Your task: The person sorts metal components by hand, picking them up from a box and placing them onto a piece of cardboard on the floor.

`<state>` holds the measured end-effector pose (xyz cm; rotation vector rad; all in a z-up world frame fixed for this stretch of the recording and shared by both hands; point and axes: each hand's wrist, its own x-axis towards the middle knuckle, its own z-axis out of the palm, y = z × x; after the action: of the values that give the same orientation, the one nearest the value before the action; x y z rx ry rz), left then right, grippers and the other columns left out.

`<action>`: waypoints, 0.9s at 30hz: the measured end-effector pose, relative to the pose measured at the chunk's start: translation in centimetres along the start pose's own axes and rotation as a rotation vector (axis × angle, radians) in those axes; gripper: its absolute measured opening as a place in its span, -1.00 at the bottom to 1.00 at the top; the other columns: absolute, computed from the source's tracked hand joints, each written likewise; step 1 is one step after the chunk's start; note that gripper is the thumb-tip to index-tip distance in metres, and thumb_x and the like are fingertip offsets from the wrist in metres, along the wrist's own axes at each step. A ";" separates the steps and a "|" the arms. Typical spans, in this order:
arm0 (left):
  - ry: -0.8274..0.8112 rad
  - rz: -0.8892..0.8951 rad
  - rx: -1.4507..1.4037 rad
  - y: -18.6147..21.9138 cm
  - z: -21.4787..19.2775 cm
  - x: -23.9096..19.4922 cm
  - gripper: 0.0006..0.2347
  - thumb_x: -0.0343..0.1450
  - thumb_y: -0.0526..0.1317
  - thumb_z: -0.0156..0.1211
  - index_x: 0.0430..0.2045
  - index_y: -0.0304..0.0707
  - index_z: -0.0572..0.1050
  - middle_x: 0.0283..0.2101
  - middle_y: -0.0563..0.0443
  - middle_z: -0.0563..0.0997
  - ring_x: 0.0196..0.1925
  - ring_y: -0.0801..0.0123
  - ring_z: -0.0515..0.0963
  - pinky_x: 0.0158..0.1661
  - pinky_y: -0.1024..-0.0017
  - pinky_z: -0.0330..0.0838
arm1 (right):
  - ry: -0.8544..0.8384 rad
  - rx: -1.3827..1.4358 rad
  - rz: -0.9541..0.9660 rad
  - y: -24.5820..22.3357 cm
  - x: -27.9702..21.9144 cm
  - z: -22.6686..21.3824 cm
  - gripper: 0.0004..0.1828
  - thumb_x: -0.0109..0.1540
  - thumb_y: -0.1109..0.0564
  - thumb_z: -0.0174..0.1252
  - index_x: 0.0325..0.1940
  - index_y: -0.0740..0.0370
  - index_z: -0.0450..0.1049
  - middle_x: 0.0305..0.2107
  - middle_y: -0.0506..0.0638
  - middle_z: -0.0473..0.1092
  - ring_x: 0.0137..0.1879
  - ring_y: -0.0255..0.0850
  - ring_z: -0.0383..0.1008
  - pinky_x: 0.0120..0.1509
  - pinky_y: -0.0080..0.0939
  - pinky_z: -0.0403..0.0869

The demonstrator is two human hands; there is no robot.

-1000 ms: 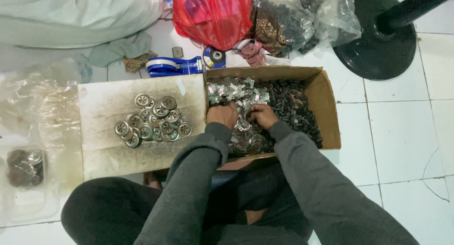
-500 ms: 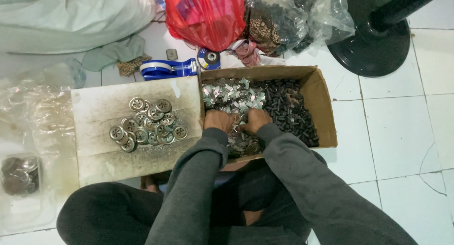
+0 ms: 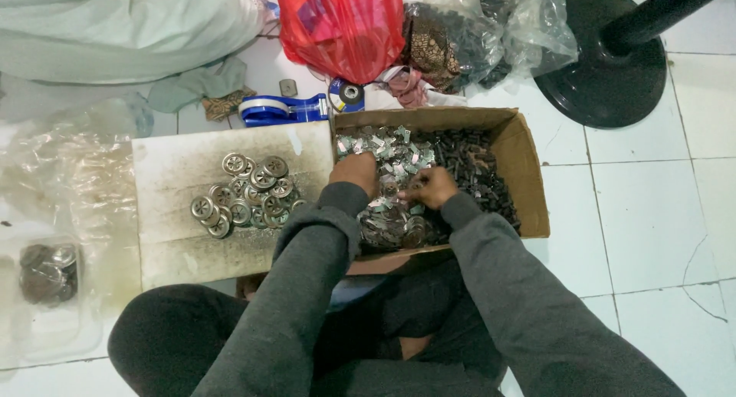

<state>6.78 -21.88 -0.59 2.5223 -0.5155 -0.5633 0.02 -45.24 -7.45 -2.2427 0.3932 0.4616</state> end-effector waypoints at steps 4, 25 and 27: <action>-0.009 0.000 -0.111 0.5 -2.5 -2.3 -0.84 0.41 -0.33 0.21 -0.24 -0.48 0.62 -0.32 -0.48 0.67 -0.23 -0.32 0.70 -0.31 -0.02 0.64 | 0.010 -0.031 -0.018 -1.9 -1.2 -1.0 -0.53 0.07 -0.05 0.60 -0.26 0.35 0.55 -0.37 0.35 0.52 -0.09 0.33 0.59 -0.03 0.37 0.53; 0.463 -0.328 -0.246 -12.1 -10.2 -13.9 -0.76 0.48 -0.11 -0.04 -0.15 -0.28 0.41 -0.24 -0.29 0.60 -0.11 -0.21 0.61 -0.12 0.03 0.47 | 0.035 0.738 -0.358 -21.6 -5.6 13.5 -0.69 0.08 0.25 0.15 -0.10 0.24 0.60 -0.47 0.06 0.40 -0.41 -0.26 0.37 -0.46 -0.26 0.39; 0.597 -0.307 0.011 -13.9 -9.3 -13.8 -0.84 0.45 -0.16 0.05 -0.22 -0.22 0.34 -0.17 -0.23 0.48 -0.03 -0.14 0.50 -0.11 0.07 0.42 | 0.217 0.385 -0.573 -23.5 -7.9 15.5 -0.67 0.25 0.24 -0.02 0.09 0.20 0.46 -0.19 0.27 0.43 0.01 0.32 0.50 0.08 0.45 0.46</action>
<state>3.01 -0.87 3.15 2.6212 0.0900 0.1070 -0.18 -17.51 1.76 -1.9128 -0.0624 -0.1508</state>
